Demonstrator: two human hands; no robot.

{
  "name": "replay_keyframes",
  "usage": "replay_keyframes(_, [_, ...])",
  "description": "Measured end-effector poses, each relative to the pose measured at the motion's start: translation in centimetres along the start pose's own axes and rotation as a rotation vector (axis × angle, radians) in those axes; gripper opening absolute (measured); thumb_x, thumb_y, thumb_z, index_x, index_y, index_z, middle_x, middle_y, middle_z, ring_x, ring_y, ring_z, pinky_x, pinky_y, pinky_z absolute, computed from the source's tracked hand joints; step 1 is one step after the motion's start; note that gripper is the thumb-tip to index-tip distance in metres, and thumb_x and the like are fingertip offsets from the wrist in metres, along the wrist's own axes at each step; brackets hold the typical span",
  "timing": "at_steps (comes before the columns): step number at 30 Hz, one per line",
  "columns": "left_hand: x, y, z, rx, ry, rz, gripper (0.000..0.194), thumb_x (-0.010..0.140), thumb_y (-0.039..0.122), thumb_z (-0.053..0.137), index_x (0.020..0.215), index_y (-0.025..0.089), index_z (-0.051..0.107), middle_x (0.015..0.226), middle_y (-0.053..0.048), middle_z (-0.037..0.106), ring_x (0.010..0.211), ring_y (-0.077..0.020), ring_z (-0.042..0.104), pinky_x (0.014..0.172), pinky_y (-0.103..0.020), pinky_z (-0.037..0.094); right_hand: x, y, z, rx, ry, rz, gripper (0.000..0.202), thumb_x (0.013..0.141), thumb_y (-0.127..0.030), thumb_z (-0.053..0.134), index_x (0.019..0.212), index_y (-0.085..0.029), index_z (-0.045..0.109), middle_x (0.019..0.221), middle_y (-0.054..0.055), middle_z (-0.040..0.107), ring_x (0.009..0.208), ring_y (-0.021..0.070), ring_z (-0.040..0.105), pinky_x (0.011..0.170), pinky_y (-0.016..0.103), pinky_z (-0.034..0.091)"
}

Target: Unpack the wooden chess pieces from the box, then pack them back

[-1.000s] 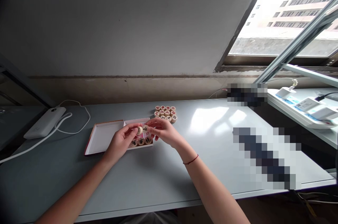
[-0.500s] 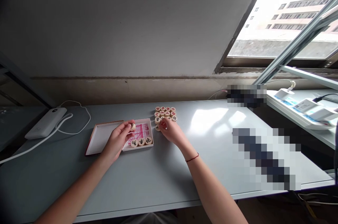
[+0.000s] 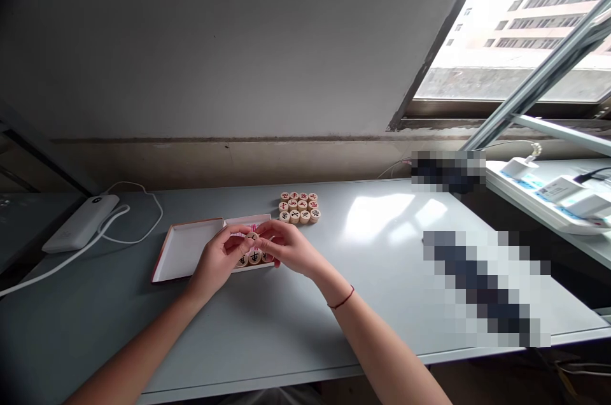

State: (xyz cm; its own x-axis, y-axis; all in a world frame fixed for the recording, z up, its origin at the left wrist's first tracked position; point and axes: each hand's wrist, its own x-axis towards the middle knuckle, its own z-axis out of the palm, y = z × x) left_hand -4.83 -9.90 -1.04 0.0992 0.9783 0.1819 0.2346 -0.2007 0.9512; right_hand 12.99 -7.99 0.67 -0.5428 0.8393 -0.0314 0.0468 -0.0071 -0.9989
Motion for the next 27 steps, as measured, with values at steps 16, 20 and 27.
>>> replay_keyframes(16, [0.0, 0.7, -0.2, 0.105, -0.002, -0.09, 0.032, 0.085, 0.045, 0.054, 0.103, 0.021, 0.064, 0.094, -0.005, 0.066, 0.083, -0.0173, 0.062, 0.07, -0.026, 0.051, 0.3, 1.3, -4.9, -0.41, 0.444, 0.253, 0.015, 0.076, -0.033, 0.057, 0.078, -0.018, 0.061, 0.074, 0.003, 0.063, 0.054, 0.0107, 0.053, 0.042, 0.021, 0.043])
replay_keyframes(20, [0.0, 0.6, -0.2, 0.13, -0.017, -0.084, 0.032, 0.086, 0.044, 0.052, 0.104, 0.021, 0.064, 0.096, -0.005, 0.066, 0.084, -0.017, 0.062, 0.072, -0.027, 0.051, 0.5, 1.7, -4.6, -0.512, 0.456, 0.253, 0.018, 0.079, -0.036, 0.054, 0.078, -0.019, 0.059, 0.07, 0.002, 0.063, 0.05, 0.0111, 0.052, 0.042, 0.022, 0.04])
replay_keyframes(27, [0.1, 0.5, -0.4, 0.164, -0.012, -0.05, 0.03, 0.087, 0.042, 0.051, 0.104, 0.021, 0.064, 0.097, -0.006, 0.067, 0.087, -0.0183, 0.062, 0.072, -0.027, 0.051, 0.3, 1.2, -4.2, -0.709, 0.441, 0.249, 0.015, 0.084, -0.033, 0.047, 0.08, -0.021, 0.056, 0.08, 0.002, 0.066, 0.059, 0.013, 0.056, 0.052, 0.024, 0.038])
